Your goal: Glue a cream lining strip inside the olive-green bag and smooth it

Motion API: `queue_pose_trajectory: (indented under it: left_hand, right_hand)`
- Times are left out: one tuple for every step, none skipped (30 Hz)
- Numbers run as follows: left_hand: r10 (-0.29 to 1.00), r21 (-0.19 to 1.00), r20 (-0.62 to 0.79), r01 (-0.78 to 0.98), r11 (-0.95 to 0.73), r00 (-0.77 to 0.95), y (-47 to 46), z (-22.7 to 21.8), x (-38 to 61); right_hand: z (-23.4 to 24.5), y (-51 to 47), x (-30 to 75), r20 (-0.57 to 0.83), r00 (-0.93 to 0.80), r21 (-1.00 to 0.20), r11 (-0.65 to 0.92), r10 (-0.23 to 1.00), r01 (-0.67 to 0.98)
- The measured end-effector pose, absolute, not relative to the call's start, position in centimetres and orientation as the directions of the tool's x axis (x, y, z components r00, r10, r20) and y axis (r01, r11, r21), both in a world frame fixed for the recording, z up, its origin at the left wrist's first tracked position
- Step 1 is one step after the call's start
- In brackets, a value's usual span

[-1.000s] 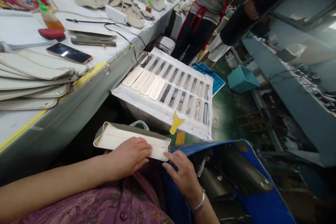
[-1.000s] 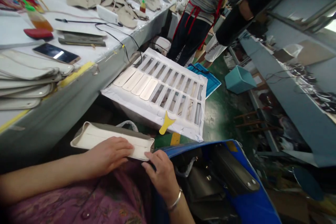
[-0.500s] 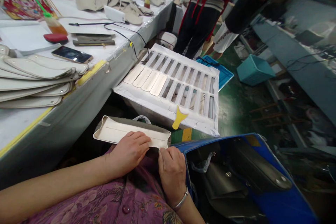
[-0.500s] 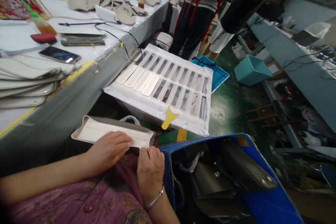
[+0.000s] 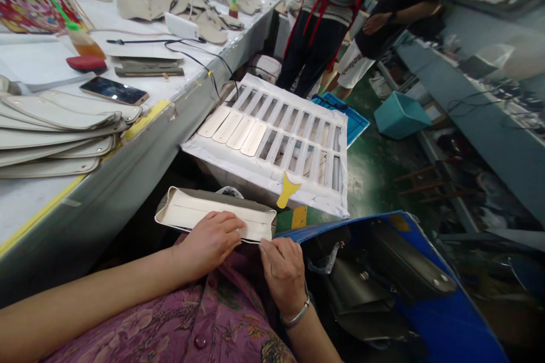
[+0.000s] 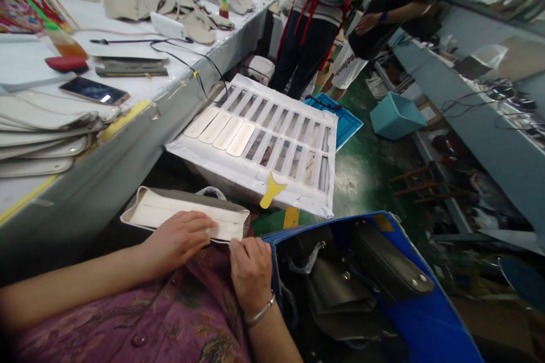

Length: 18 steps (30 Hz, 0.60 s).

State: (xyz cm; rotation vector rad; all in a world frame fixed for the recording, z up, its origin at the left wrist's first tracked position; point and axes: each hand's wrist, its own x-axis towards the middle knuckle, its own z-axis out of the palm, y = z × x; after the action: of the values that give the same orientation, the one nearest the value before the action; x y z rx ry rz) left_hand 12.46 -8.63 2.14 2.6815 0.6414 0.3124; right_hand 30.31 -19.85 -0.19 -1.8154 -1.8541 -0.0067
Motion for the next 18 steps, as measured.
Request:
queue_pose_trajectory:
  left_hand:
    - [0.479, 0.389, 0.130, 0.400, -0.830, 0.868, -8.7, 2.1, 12.6]
    - [0.486, 0.382, 0.129, 0.409, -0.829, 0.865, -8.8, 2.2, 12.7]
    - [0.492, 0.375, 0.123, 0.419, -0.827, 0.862, -8.9, 2.2, 12.8]
    - [0.500, 0.366, 0.111, 0.432, -0.824, 0.859, -8.9, 2.3, 13.0]
    - [0.507, 0.356, 0.095, 0.447, -0.821, 0.857, -8.9, 2.4, 13.1]
    - [0.515, 0.345, 0.075, 0.462, -0.817, 0.854, -8.9, 2.6, 13.3]
    - [0.522, 0.334, 0.054, 0.477, -0.813, 0.851, -8.9, 2.8, 13.4]
    - [0.527, 0.323, 0.036, 0.490, -0.810, 0.849, -8.9, 2.9, 13.5]
    - [0.530, 0.315, 0.022, 0.498, -0.808, 0.848, -8.9, 3.0, 13.6]
    - [0.533, 0.308, 0.012, 0.504, -0.807, 0.846, -8.9, 3.1, 13.7]
    - [0.535, 0.304, 0.004, 0.508, -0.806, 0.845, -8.9, 3.2, 13.7]
    - [0.536, 0.302, 0.001, 0.511, -0.805, 0.844, -8.9, 3.2, 13.8]
    - [0.539, 0.303, 0.000, 0.514, -0.803, 0.843, -8.9, 3.2, 13.8]
    - [0.542, 0.304, 0.000, 0.517, -0.800, 0.840, -8.8, 3.2, 13.8]
    - [0.547, 0.307, 0.000, 0.520, -0.797, 0.837, -8.8, 3.2, 13.8]
    - [0.550, 0.310, 0.002, 0.523, -0.794, 0.835, -8.8, 3.2, 13.8]
    - [0.552, 0.312, 0.004, 0.524, -0.792, 0.834, -8.7, 3.1, 13.8]
    - [0.556, 0.314, 0.005, 0.527, -0.790, 0.831, -8.7, 3.1, 13.8]
  right_hand:
    - [0.0, -19.7, 30.1, 0.362, 0.063, -0.340, 0.069, 0.930, 0.938]
    - [0.2, -19.6, 29.9, 0.344, 0.073, -0.323, 0.045, 0.936, 0.945]
    - [0.4, -19.5, 29.6, 0.320, 0.085, -0.310, 0.020, 0.944, 0.950]
    - [0.6, -19.4, 29.4, 0.291, 0.100, -0.298, -0.009, 0.951, 0.955]
    - [0.9, -19.3, 29.2, 0.260, 0.119, -0.285, -0.041, 0.958, 0.958]
    - [1.1, -19.2, 29.0, 0.229, 0.139, -0.273, -0.073, 0.963, 0.959]
    - [1.3, -19.2, 28.8, 0.203, 0.159, -0.263, -0.103, 0.966, 0.959]
    - [1.5, -19.1, 28.6, 0.184, 0.182, -0.259, -0.131, 0.966, 0.957]
    - [1.6, -19.1, 28.5, 0.172, 0.206, -0.267, -0.156, 0.963, 0.951]
    - [1.6, -19.1, 28.2, 0.167, 0.233, -0.287, -0.179, 0.958, 0.941]
    - [1.5, -19.2, 28.0, 0.166, 0.263, -0.323, -0.199, 0.950, 0.925]
    - [1.2, -19.3, 27.9, 0.168, 0.296, -0.373, -0.217, 0.940, 0.902]
    - [0.9, -19.4, 27.7, 0.168, 0.328, -0.432, -0.230, 0.930, 0.872]
    - [0.5, -19.5, 27.6, 0.174, 0.367, -0.491, -0.243, 0.914, 0.836]
    - [0.2, -19.6, 27.5, 0.182, 0.417, -0.546, -0.261, 0.890, 0.796]
    - [-0.2, -19.6, 27.5, 0.190, 0.480, -0.593, -0.289, 0.856, 0.752]
    - [-0.5, -19.7, 27.5, 0.192, 0.547, -0.630, -0.324, 0.815, 0.705]
    - [-0.7, -19.6, 27.6, 0.177, 0.610, -0.660, -0.366, 0.772, 0.656]
